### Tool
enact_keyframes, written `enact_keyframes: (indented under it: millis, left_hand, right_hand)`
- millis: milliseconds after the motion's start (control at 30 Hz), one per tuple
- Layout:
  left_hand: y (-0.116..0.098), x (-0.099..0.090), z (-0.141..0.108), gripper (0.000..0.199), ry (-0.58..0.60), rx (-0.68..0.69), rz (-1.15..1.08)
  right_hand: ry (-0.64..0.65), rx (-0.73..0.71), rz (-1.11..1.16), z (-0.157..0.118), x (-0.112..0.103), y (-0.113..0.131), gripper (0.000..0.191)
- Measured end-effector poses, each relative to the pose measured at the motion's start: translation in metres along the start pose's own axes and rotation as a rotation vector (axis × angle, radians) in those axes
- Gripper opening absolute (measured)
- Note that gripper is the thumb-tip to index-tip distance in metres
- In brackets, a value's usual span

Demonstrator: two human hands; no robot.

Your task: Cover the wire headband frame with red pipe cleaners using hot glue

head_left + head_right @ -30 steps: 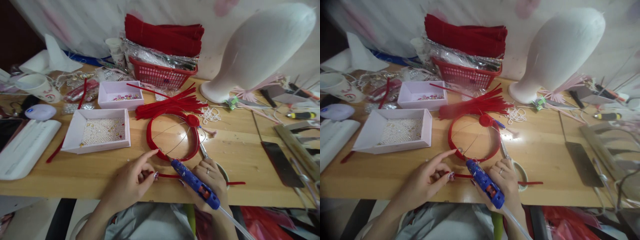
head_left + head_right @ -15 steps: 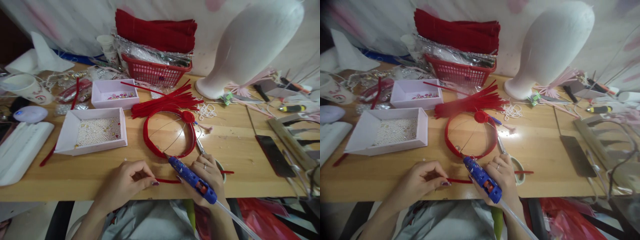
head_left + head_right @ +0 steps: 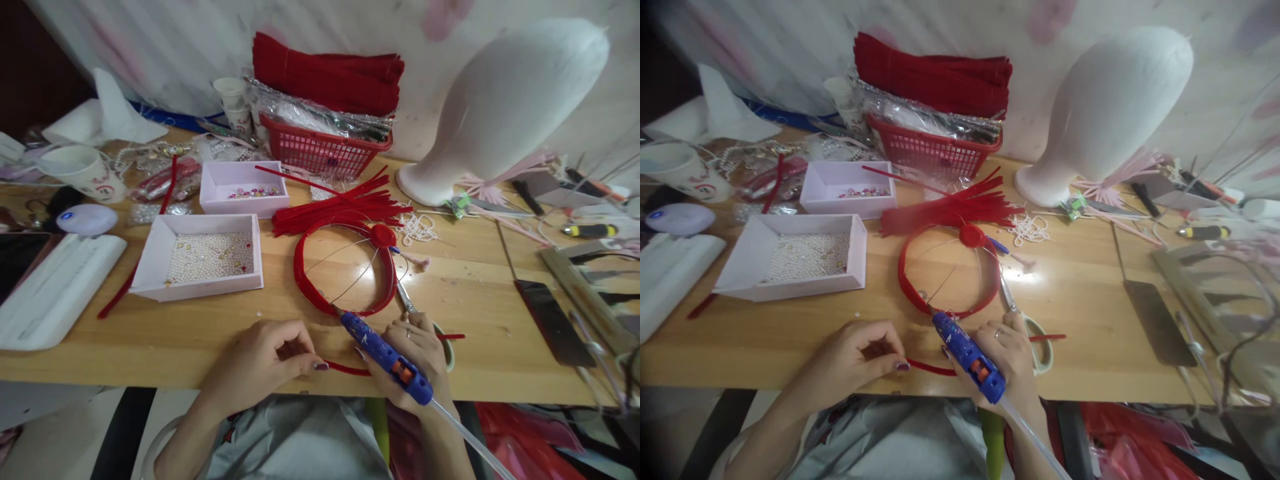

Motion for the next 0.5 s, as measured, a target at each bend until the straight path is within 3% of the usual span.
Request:
enact_keyframes:
  millis: [133, 333, 500]
  left_hand:
    - [-0.001, 0.000, 0.001, 0.015, -0.015, -0.008, -0.010]
    - [-0.003, -0.001, -0.002, 0.013, -0.030, 0.021, -0.042]
    - [-0.002, -0.009, -0.002, 0.020, -0.161, 0.109, -0.270]
  right_hand:
    - [0.015, -0.007, -0.019, 0.000, -0.002, 0.000, 0.019]
    - [0.001, -0.014, 0.149, 0.005, -0.007, 0.004, 0.007]
    - [-0.032, 0.104, 0.315, -0.004, -0.014, -0.010, 0.012]
Point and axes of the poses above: each hand's wrist, its own z-axis towards the middle knuckle, its own x-axis out of the palm, y = z × x, the point moved 6 cm from there along z, towards the middle knuckle, and after that the axes turned 1 degree about x, right-handed, at the moved point
